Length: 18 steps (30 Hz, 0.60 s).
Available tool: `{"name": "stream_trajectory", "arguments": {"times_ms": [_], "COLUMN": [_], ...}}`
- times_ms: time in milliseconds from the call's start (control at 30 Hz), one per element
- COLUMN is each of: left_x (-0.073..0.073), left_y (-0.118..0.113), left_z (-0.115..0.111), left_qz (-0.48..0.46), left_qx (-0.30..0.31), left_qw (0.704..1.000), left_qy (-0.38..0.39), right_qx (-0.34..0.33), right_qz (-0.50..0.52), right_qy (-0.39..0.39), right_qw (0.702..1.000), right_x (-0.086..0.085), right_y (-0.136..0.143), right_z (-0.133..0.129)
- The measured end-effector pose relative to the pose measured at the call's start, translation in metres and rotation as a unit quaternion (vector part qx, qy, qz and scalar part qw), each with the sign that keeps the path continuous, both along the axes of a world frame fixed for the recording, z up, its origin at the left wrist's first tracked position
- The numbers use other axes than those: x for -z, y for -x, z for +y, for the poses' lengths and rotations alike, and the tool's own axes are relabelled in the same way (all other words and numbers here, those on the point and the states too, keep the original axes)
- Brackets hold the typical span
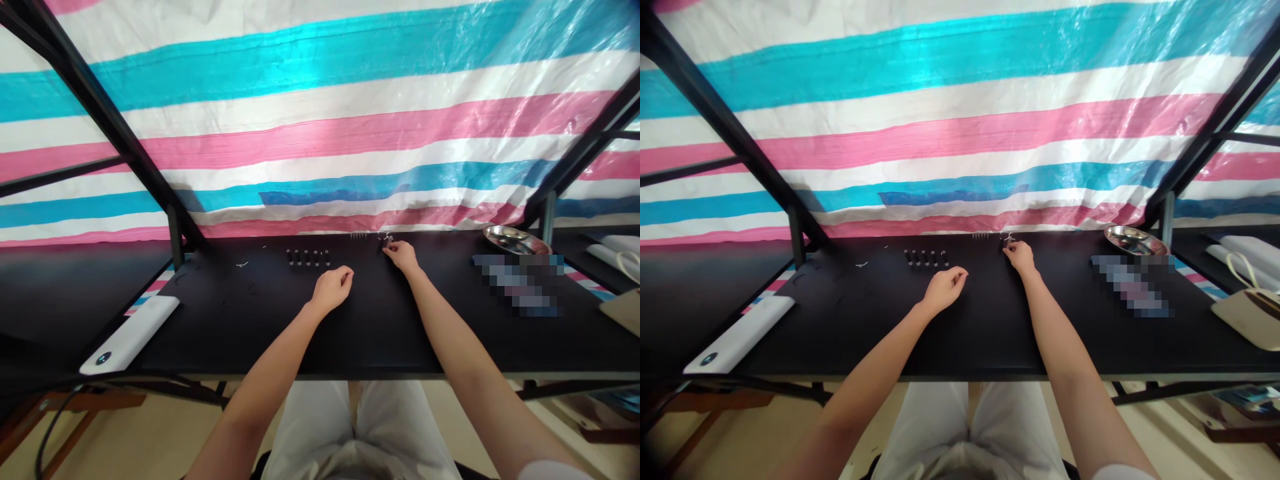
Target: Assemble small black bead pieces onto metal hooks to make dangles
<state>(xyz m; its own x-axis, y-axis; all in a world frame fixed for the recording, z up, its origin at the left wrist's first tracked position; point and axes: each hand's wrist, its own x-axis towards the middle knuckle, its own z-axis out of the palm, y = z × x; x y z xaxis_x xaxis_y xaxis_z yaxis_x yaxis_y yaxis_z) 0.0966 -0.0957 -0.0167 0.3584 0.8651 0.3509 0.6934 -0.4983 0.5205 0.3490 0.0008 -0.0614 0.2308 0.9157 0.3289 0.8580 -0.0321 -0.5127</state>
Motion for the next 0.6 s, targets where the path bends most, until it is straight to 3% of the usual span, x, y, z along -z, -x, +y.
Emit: {"name": "stream_trajectory", "arguments": {"times_ms": [133,400,600], "left_x": [-0.003,-0.013,-0.008], "left_y": [0.002,0.012,0.014], "left_z": [0.000,0.004,0.008], "left_qz": [0.011,0.044,0.064], "left_qx": [-0.040,-0.175,-0.177], "left_qw": [0.999,0.984,0.981], "left_qy": [-0.002,-0.005,0.049], "right_qx": [0.000,0.028,0.054], "right_qz": [0.007,-0.006,-0.011], "right_qy": [0.008,0.032,0.087], "right_qw": [1.000,0.999,0.995], "right_x": [-0.001,-0.007,-0.015], "right_y": [0.000,0.006,0.006], "right_z": [-0.004,-0.016,-0.028]}}
